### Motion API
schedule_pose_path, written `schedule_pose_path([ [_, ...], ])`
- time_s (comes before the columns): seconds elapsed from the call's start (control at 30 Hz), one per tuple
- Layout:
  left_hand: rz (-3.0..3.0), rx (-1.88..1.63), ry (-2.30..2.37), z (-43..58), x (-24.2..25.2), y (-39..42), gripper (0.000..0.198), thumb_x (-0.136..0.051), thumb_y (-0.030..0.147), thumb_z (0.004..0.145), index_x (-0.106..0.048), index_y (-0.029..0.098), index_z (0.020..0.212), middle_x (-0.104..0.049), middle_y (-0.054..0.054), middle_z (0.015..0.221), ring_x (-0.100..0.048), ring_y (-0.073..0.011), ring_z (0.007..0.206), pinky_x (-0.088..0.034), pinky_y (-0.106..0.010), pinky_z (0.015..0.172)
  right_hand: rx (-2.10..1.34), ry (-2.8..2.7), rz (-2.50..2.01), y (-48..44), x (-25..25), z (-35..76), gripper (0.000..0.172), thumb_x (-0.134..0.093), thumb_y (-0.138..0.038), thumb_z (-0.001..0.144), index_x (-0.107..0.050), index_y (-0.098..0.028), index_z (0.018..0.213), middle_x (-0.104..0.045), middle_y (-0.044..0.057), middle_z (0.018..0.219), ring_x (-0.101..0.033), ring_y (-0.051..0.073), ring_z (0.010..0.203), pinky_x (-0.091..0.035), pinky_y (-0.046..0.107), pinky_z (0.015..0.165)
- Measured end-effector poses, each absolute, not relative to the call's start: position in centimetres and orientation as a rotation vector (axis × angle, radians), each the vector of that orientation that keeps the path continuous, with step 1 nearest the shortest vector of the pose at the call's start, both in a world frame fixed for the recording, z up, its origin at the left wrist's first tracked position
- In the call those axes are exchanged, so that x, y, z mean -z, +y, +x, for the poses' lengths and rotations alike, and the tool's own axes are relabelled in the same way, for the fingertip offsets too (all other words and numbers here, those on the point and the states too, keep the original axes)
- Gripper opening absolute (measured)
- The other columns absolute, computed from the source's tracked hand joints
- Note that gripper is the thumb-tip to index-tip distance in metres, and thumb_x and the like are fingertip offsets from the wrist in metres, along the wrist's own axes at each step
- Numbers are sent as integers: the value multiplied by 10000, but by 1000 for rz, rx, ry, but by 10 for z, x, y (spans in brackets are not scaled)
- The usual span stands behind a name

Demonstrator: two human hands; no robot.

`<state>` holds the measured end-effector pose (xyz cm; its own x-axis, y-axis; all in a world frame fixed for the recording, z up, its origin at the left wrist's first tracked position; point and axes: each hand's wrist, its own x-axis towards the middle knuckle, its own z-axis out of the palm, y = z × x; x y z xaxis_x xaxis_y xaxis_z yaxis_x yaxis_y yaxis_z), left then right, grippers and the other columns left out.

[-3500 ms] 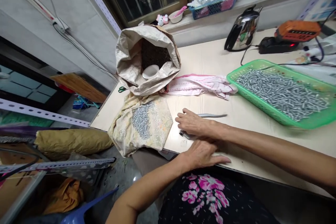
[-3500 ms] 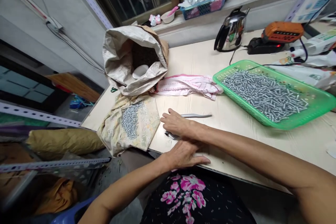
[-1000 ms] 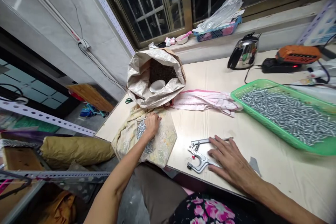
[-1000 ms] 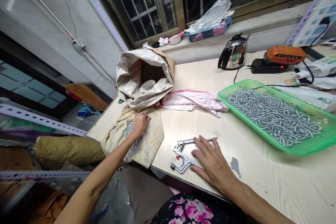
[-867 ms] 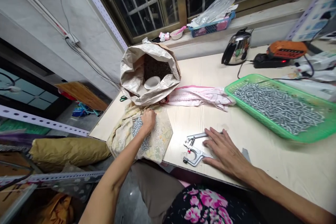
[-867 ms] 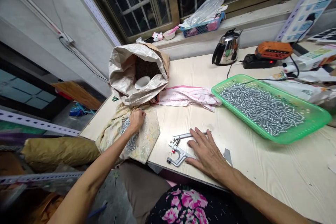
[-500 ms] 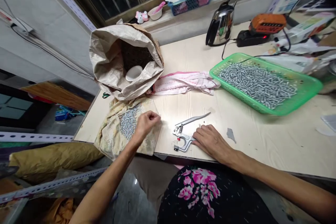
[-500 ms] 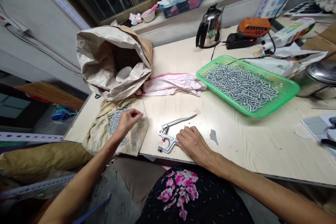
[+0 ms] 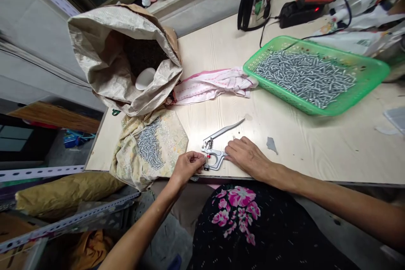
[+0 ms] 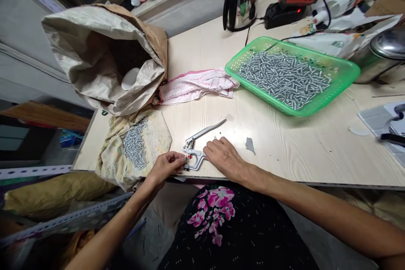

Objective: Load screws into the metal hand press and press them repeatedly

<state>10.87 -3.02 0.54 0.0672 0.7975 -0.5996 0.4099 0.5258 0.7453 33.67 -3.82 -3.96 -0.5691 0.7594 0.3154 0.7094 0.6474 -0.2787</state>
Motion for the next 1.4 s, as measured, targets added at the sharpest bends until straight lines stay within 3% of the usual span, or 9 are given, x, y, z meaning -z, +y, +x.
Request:
schedule_pose_path([
  [0.17,1083,-325,1597,109,-7,-23,439,-785,486,571,-677,100,750,-538,34,558,-406,-55,474,-307,-178,435,-94,-2436,-1112,-39,39,337,206,-440,-187,971,-542,-173,792,-544,34,769,-443,182,734,-271,337,701],
  [0.37,1060,-253,1586,111,-10,-20,466,-792,506,552,-684,101,755,-527,35,540,-382,-56,469,-283,-183,432,147,-2415,-1037,-44,37,338,230,-440,-35,904,-508,-177,736,-493,11,693,-378,165,652,-250,331,657],
  [0.67,1042,-213,1602,112,-17,-20,419,-808,485,551,-678,121,711,-629,-14,606,-510,-92,520,-399,-200,483,249,-2381,-968,-42,32,339,232,-442,-43,909,-516,-175,734,-481,7,675,-369,159,645,-237,331,634],
  [0.93,1076,-168,1625,115,-13,-19,342,-785,410,583,-655,122,712,-600,11,558,-527,-100,480,-461,-232,504,213,-2407,-976,-41,38,338,231,-434,-25,902,-516,-171,743,-489,8,684,-377,160,639,-248,332,630],
  [1.17,1655,-179,1669,113,-18,-29,187,-657,332,717,-674,147,696,-661,-39,689,-602,-153,645,-442,-248,606,241,-2365,-930,-43,36,339,267,-402,-24,922,-513,-176,733,-480,-3,667,-354,151,625,-248,323,618],
  [1.23,1661,-231,1654,111,-15,-33,199,-654,348,728,-678,151,713,-667,-43,726,-609,-158,684,-443,-245,627,254,-2346,-908,-43,35,339,255,-419,-25,916,-517,-174,734,-484,-4,666,-353,151,622,-246,324,614],
  [1.4,1212,-254,1590,105,-5,-34,365,-737,461,644,-657,121,753,-612,-10,609,-527,-108,534,-402,-224,536,248,-2366,-872,-43,37,339,232,-430,-20,901,-517,-171,748,-490,0,678,-355,153,619,-248,325,619],
])
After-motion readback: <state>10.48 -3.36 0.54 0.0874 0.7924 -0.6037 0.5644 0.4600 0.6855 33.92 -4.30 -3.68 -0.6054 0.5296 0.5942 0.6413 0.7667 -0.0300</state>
